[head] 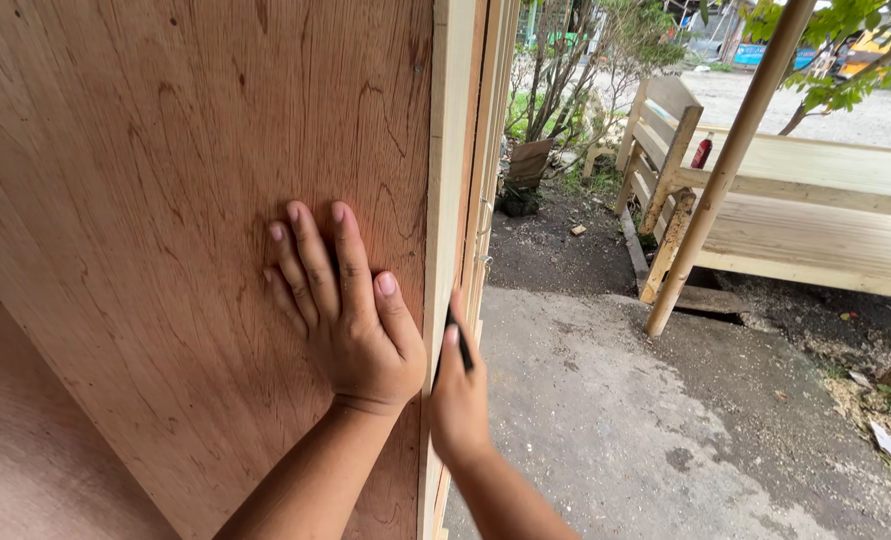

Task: The person sands a wooden cabinet with sandpaper, rubbing the door panels, frame edges, top rail, and side surfaces by hand. They work around the cabinet, sanding the arched door panels, the top edge, the side panel, and the trim around the door opening, then sand the lower drawer area.

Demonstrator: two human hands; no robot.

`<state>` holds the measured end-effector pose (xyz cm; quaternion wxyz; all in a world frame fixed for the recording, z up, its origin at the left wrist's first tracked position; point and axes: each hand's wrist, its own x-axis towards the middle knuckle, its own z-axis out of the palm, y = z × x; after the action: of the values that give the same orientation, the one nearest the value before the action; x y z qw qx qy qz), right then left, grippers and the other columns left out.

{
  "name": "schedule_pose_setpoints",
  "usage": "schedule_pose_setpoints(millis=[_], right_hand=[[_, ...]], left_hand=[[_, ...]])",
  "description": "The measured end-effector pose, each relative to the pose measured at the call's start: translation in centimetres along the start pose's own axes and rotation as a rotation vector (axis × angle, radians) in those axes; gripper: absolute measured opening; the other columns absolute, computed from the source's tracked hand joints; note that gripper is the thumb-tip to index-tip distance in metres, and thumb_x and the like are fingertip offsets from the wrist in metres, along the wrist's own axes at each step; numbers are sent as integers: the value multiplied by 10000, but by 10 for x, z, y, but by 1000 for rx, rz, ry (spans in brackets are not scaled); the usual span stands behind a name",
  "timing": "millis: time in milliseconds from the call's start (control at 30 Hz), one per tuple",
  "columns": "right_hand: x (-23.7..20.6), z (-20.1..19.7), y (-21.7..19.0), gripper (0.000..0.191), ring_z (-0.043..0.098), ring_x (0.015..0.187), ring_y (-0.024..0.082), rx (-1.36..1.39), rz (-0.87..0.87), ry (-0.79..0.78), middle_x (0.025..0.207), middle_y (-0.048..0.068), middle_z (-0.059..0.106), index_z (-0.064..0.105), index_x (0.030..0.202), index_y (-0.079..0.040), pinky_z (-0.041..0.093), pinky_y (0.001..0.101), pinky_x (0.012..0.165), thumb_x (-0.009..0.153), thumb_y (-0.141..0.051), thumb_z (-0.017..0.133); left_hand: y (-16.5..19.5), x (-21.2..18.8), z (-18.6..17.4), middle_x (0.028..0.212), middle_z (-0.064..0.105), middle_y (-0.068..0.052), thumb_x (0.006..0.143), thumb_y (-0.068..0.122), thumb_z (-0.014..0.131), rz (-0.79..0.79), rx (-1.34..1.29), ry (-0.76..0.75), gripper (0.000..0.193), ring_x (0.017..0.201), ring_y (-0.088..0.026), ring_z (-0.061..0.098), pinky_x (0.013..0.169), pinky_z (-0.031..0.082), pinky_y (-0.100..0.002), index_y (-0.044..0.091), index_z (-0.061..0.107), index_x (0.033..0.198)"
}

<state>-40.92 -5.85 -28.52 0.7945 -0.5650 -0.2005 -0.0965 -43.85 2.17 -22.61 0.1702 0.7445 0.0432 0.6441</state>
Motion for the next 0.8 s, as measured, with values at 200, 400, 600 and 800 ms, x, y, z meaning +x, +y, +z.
schedule_pose_setpoints(millis=[200, 400, 600, 800], right_hand=[[24, -3, 0, 487, 282, 1581, 244, -113, -371, -88, 1684, 149, 349, 397, 1557, 38, 215, 348, 1266, 1113, -151, 331], [-22, -2, -1, 498, 305, 1543, 189, 19, 65, -7, 1657, 76, 376, 370, 1548, -42, 243, 324, 1220, 1068, -171, 344], [43, 3, -20, 487, 350, 1535, 224, -24, -322, -90, 1659, 134, 392, 376, 1570, 8, 280, 339, 1242, 1112, -155, 339], [-18, -7, 14, 499, 349, 1529, 211, -154, -124, -16, 1632, 122, 425, 405, 1548, -6, 255, 334, 1226, 1074, -151, 350]], left_hand=[[-1, -1, 1, 1722, 205, -243, 1109, 310, 309, 7, -5, -5, 596, 1624, -467, 154, 1320, 61, -622, 30, 338, 1635], [-1, -1, 0, 1727, 196, -235, 1116, 304, 290, 3, 7, -14, 593, 1630, -457, 141, 1326, 55, -619, 29, 340, 1640], [-1, 0, -1, 1727, 184, -239, 1119, 310, 280, -18, 10, -34, 597, 1630, -448, 138, 1323, 51, -608, 26, 332, 1640], [0, -1, -2, 1725, 185, -253, 1124, 301, 276, 6, -10, -21, 596, 1629, -461, 131, 1320, 37, -608, 6, 320, 1641]])
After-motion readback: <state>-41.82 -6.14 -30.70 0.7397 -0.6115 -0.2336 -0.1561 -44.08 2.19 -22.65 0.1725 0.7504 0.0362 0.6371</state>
